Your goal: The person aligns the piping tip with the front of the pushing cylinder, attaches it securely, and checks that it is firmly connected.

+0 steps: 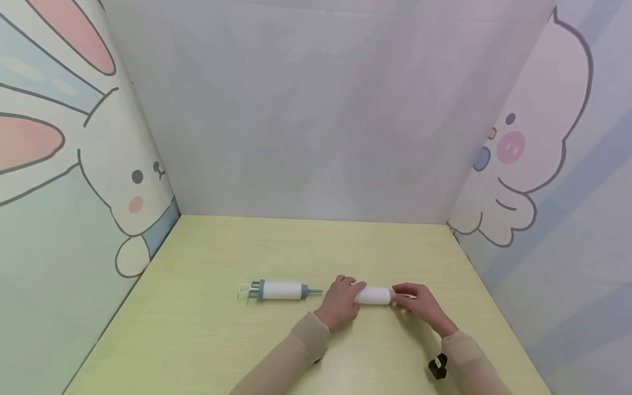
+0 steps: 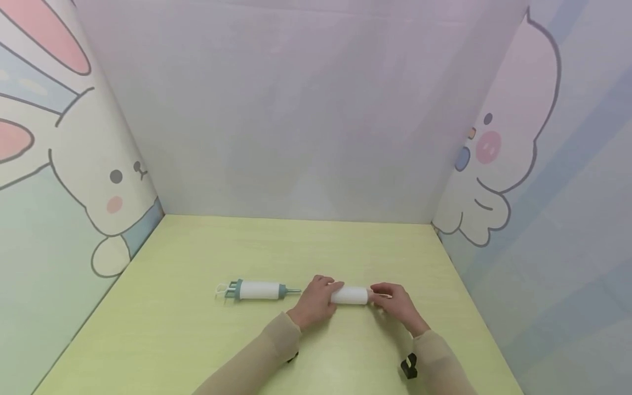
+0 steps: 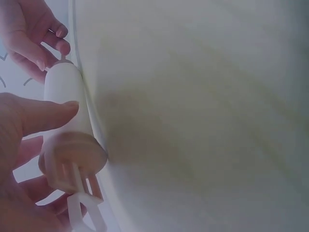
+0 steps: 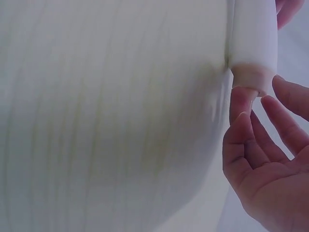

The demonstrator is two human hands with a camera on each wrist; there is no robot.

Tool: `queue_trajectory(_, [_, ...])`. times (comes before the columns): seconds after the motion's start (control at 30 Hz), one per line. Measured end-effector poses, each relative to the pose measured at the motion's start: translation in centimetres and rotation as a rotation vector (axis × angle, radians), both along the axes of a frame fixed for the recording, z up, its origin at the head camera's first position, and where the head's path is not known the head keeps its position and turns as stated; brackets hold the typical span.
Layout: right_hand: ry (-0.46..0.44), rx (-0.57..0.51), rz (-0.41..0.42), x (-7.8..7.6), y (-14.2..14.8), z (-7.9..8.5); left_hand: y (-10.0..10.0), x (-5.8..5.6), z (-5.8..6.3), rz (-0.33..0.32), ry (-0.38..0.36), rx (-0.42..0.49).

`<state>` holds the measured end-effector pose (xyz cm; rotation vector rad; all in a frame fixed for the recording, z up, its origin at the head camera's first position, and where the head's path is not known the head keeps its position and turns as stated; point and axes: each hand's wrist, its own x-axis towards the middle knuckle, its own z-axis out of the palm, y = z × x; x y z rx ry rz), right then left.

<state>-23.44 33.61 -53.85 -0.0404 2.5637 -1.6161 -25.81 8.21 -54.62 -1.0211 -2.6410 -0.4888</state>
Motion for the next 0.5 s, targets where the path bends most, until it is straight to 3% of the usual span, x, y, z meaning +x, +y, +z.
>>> queue_trajectory(0.37, [0.081,0.197,-0.068,-0.7,-0.2,1.5,-1.2,-0.3,0.9,0.064,-0.055,-0.017])
queue_trajectory(0.5, [0.108,0.207,-0.06,-1.3,-0.6,2.2,-2.5,-0.7,1.5,0.077,-0.093,-0.003])
